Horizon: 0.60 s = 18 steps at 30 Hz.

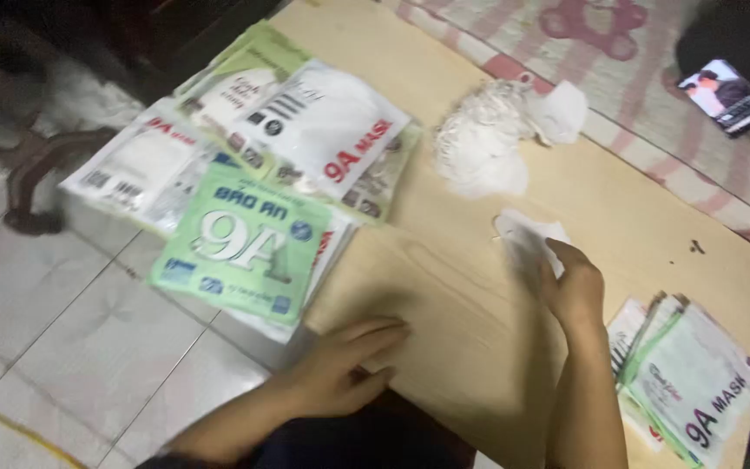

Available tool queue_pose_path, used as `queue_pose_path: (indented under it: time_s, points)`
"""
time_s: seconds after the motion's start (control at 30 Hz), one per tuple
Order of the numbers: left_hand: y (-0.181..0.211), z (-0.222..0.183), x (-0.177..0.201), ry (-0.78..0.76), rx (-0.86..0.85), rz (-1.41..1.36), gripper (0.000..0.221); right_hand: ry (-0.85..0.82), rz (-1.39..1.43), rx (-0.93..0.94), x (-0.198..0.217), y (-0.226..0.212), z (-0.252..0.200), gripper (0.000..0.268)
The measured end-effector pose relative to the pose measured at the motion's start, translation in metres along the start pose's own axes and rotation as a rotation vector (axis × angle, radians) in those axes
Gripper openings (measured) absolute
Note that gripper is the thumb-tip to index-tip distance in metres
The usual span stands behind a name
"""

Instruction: Stacking and organizing individual face masks into neat piles on a work table

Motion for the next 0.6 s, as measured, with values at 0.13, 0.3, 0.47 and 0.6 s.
queue_pose_path:
  time_s: [0.13, 0.3, 0.47, 0.6]
  points:
    - [-0.116, 0.036, -0.107, 0.117, 0.219, -0.398, 0.044, -0.036, 0.042, -0.039, 0.005, -0.005, 0.031, 0.038]
    - [-0.104, 0.072, -0.112, 0.127, 0.077, -0.529, 0.04, -0.017, 0.044, 0.079, -0.044, 0.079, 0.111, 0.045]
    - [-0.118, 0.075, -0.118, 0.173, 0.15, -0.424, 0.038, -0.085, -0.039, -0.141, -0.047, 0.064, 0.188, 0.051]
    - [-0.086, 0.096, -0.098, 0.052, 0.104, -0.493, 0.025, -0.013, -0.037, -0.13, -0.085, 0.088, 0.234, 0.101]
Point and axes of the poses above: each hand's wrist, its own z-axis towards the middle knuckle, its own x-axis out of the back of the hand, y = z × x, the point moved 3 cm from there along z, towards the middle knuckle, and after that the axes turned 3 degrees about x, right-handed, at the moved point
